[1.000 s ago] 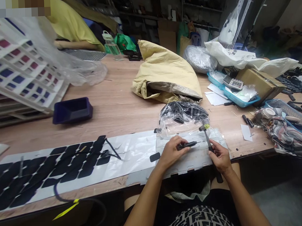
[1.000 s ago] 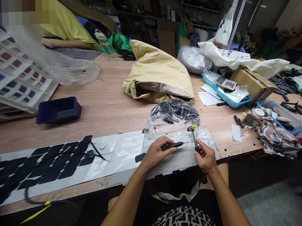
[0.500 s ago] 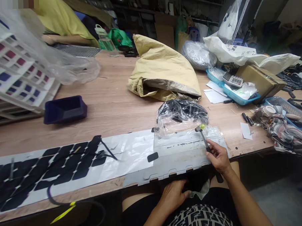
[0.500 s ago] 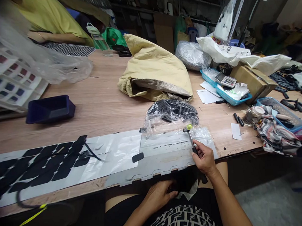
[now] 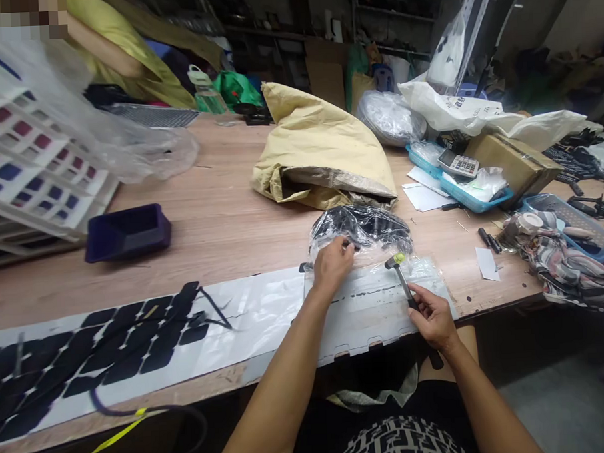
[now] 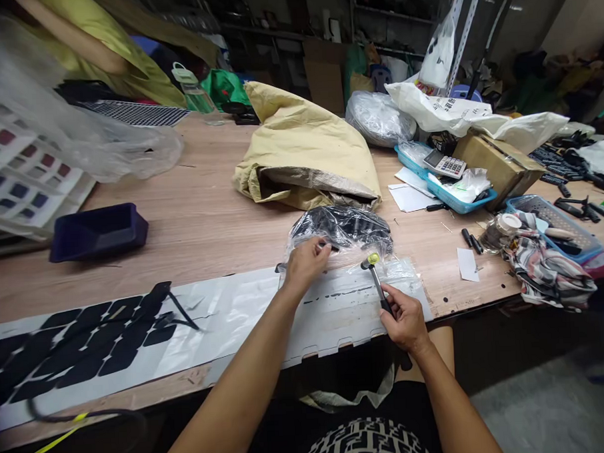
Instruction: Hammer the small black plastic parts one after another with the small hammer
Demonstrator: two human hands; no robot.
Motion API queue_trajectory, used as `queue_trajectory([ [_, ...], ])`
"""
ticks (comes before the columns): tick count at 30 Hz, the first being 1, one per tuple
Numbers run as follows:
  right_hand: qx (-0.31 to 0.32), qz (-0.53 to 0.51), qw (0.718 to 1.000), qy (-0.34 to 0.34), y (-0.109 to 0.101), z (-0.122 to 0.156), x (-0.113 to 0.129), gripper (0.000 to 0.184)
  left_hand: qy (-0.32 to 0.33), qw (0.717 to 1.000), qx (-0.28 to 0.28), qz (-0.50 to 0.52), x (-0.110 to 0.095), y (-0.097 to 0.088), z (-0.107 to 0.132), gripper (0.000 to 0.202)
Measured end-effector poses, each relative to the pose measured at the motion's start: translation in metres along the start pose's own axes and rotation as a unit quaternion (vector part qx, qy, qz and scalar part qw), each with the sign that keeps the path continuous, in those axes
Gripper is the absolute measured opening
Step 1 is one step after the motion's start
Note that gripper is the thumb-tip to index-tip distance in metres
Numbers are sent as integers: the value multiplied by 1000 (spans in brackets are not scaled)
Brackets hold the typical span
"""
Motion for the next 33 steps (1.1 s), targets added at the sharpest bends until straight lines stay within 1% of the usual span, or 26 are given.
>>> queue_trajectory([
  [2,-1,0,1000,-1,0,0,1,52,-40,998,-22,-41,7,4,-14,27],
  [5,-2,3,1000,-3,0,0,3,52,-92,992,-29,-75,15,9,-21,27],
  [7,-2,1,1000,-3,0,0,4,52,-101,991,-26,-80,16,12,-22,31],
  [9,-2,-1,1000,-3,1,1,5,52,-99,992,-27,-68,17,14,-24,31],
  [11,-4,-2,1000,-4,0,1,5,51,-102,993,-36,-48,19,12,-25,24],
  [14,-7,-3,1000,-6,0,1,5,51,-95,994,-50,-24,22,3,-22,16],
  [16,-9,-5,1000,-9,-1,1,5,51,-78,995,-51,-17,20,-6,-14,15],
  [18,-11,-5,1000,-12,-2,1,5,51,-35,999,-22,-1,13,-10,0,14],
  [20,-11,-3,1000,-14,-2,1,5,51,42,998,42,22,0,-5,19,13],
  [22,-9,-1,1000,-13,-2,1,5,51,124,986,101,35,-13,6,41,12],
  [23,-7,0,1000,-13,-1,1,5,51,157,980,116,36,-16,11,51,10],
  [25,-7,1,1000,-13,-1,1,4,51,200,972,116,47,-19,18,63,10],
  [28,-5,4,1000,-17,-1,2,4,51,220,967,93,91,-13,24,68,15],
  [30,-2,13,1000,-25,-1,3,5,52,208,968,84,115,-6,26,66,18],
  [33,8,47,997,-53,1,7,14,51,187,970,88,131,1,29,62,17],
])
Point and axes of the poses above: each hand's wrist, its own z-axis away from the middle knuckle, its own y-axis out of the palm, x = y × z, the point moved 10 cm from there along -z, towards the middle knuckle, and after that the axes turned 8 degrees about -z, right-handed, at the moved point
